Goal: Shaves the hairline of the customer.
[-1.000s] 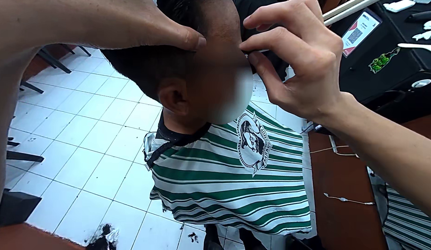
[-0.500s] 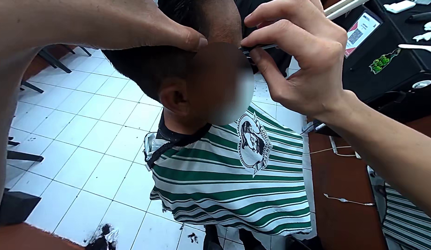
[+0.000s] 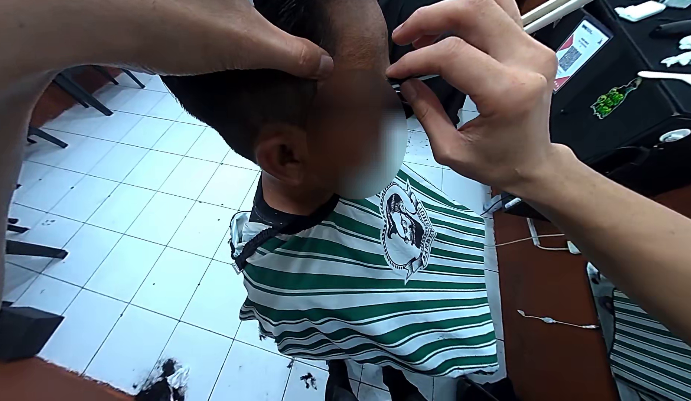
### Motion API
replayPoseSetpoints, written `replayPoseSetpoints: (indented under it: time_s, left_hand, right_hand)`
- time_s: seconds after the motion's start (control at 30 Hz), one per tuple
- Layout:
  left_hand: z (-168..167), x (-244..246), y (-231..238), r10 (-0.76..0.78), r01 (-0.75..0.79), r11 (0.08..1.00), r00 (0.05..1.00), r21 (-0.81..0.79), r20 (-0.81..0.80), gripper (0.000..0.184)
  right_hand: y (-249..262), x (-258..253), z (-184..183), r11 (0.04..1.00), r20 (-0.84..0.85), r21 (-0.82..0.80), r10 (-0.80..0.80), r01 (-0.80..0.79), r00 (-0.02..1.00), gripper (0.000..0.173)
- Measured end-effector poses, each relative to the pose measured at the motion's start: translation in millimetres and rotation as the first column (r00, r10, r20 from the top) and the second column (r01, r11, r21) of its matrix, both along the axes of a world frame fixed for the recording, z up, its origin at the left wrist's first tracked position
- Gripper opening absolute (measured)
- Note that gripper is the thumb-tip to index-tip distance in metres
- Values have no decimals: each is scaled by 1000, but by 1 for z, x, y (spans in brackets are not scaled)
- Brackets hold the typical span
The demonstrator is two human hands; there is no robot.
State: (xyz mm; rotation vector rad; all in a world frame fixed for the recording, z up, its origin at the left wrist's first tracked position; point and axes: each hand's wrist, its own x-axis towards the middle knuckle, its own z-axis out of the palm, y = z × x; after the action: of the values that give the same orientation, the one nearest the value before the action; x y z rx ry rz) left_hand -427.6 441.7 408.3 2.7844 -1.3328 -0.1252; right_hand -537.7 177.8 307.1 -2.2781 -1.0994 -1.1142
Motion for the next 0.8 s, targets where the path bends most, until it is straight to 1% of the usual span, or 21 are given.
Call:
replayPoseSetpoints:
  time_s: [0.07, 0.17, 0.23, 0.37, 0.47, 0.57, 0.6, 0.67, 0.8]
  left_hand:
    - [0, -1, 0, -13, 13, 999, 1000, 43, 6, 36]
    - [-1, 0, -3, 44, -41, 996, 999, 85, -25, 37]
    - [0, 0, -3, 45, -41, 996, 997, 82, -56, 35]
    - [3, -2, -2, -8, 12, 998, 998, 56, -70, 35]
    - [1, -1, -2, 8, -4, 998, 998, 64, -57, 36]
    - [4, -4, -1, -12, 16, 998, 996, 55, -85, 35]
    - [5, -5, -1, 3, 3, 998, 996, 69, -86, 36]
    - [2, -3, -2, 14, -11, 999, 997, 36, -73, 34]
    - [1, -3, 0, 24, -19, 998, 997, 60, -78, 36]
  right_hand:
    - [0, 0, 0, 1000, 7, -1, -3, 3, 1000, 20]
    - [-1, 0, 0, 1000, 6, -14, 7, -7, 1000, 20]
    - [0, -1, -1, 1000, 9, -15, 8, -7, 1000, 20]
    - [0, -1, 0, 1000, 16, -12, 3, -3, 1000, 21]
    - [-1, -2, -2, 1000, 6, -26, 9, -9, 1000, 20]
    - [-1, -2, -1, 1000, 13, -17, 1, -1, 1000, 20]
    - [-1, -1, 0, 1000, 15, -15, 0, 1, 1000, 20]
    - [-1, -2, -1, 1000, 12, -18, 4, -4, 1000, 20]
    - [0, -3, -1, 999, 2, -32, 5, -5, 1000, 20]
